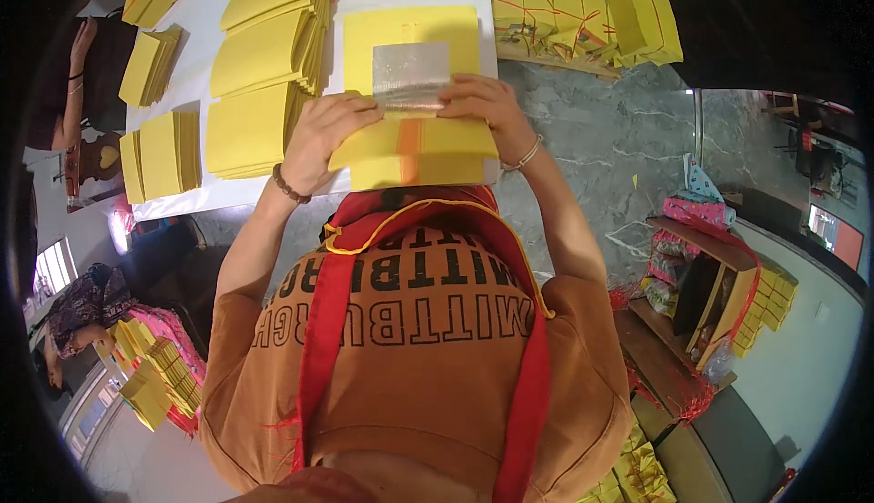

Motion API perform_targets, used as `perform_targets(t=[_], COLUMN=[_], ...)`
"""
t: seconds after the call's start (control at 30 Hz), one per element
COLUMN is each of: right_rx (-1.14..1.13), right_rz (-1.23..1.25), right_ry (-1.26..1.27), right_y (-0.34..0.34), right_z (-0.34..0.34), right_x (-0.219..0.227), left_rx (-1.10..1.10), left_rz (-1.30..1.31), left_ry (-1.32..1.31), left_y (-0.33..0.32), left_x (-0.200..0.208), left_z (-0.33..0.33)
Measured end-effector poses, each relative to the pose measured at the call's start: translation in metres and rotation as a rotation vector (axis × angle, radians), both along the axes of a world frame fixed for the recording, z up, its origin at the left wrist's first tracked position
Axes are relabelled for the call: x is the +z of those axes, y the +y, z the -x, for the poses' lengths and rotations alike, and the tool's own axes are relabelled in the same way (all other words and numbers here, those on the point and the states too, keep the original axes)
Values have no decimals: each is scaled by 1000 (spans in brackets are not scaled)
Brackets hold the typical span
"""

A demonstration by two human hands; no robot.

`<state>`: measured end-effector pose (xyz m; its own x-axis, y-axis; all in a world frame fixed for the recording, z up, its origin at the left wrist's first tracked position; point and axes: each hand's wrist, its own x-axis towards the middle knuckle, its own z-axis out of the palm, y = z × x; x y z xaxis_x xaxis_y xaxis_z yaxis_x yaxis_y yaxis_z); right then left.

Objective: The recorder is manually folding sheets of yellow joss paper and stacking them.

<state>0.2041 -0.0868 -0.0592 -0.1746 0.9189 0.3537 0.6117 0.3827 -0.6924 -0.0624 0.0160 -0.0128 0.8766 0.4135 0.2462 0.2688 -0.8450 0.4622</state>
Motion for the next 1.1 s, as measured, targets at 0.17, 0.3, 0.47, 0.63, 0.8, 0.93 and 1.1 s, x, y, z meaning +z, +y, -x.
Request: perform_targets(t=[0.17,0.3,0.47,0.63,0.8,0.93,1.1], right_rx=[7,23,-241,-442,-514,-486,-539], right_rz=[-105,62,452,592,382,361,512], right_ry=[-343,-136,211,450,567,339,451], right_y=[-20,-35,-30,-11,-10,-5,0], right_z=[0,14,21,34,33,27,28], right_x=[31,43,29,33,24,21,20], left_rx=[-84,-45,236,487,486,528,587], left_rz=[-132,59,490,699,671,778,931], left_ry=[9,-37,6,-16,-31,-101,-203], left_y=[-15,-26,-11,-6,2,5,5], left_x=[16,14,8,3,-15,-28,-30], left_z=[7,10,2,-15,-16,-15,-19])
